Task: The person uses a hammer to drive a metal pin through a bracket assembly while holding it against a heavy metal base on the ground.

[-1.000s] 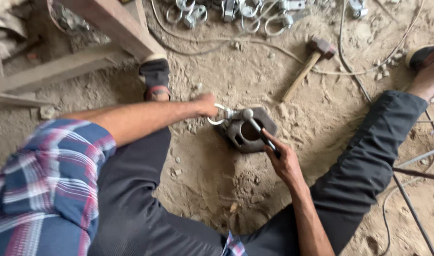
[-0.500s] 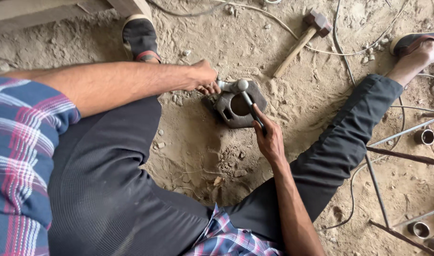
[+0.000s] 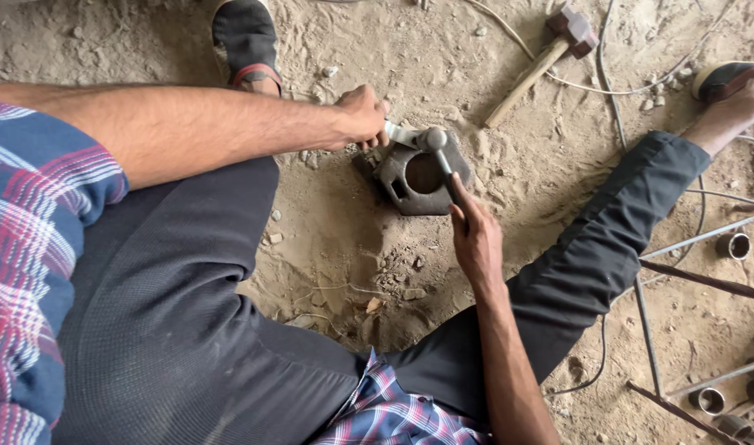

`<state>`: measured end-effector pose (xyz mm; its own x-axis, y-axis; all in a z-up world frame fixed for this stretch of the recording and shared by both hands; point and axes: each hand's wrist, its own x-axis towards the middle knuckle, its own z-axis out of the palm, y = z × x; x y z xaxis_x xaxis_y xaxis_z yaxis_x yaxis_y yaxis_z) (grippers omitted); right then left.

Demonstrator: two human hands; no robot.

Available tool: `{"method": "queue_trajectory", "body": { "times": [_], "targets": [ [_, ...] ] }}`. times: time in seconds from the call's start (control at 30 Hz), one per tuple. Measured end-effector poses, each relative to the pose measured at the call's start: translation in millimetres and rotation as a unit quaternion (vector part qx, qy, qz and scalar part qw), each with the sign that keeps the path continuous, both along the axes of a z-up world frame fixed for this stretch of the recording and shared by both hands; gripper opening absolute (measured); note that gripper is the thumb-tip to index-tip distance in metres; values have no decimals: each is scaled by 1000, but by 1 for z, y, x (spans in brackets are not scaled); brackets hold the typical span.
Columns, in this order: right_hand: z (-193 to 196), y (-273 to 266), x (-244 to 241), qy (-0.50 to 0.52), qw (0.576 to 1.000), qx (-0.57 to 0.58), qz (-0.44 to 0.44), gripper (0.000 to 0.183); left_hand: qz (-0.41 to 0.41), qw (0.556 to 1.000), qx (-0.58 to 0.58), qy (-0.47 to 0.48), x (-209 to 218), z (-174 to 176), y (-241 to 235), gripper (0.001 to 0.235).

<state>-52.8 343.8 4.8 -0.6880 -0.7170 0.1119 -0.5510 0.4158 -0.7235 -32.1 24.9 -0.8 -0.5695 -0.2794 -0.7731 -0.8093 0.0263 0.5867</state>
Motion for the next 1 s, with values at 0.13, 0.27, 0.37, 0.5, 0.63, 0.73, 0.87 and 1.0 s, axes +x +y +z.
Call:
{"method": "queue_trajectory", "body": {
  "times": [0.13,0.27,0.37,0.5,0.63,0.73,0.87,1.0],
  "targets": [
    [1,0,-1,-8,999,51,-1,57,8,1000,1,10,1,-7,5,49],
    [-2,-1,-1,5,997,71,8,57,-18,1000,-13,14,2,-8,7,40],
    [-5,2,1,-23,1000,-6,-1,57,-39,999,-19,10,-1,-7,8,42],
    [-6,4,5,7,998,-45,-33,54,-43,997,-66,15,1,-11,4,45],
    [-1,9,7,8,997,-71,-23,54,-52,995,-76,29,2,-17,9,41],
    [5,1,8,-25,999,-3,-26,57,-81,988,-118,57,1,-17,9,51],
    [10,2,5,-47,994,100,-27,57,-44,997,-54,46,-1,-24,7,28],
    [16,3,7,8,999,34,-8,59,-56,994,-48,78,1,-23,6,34]
  ]
}}
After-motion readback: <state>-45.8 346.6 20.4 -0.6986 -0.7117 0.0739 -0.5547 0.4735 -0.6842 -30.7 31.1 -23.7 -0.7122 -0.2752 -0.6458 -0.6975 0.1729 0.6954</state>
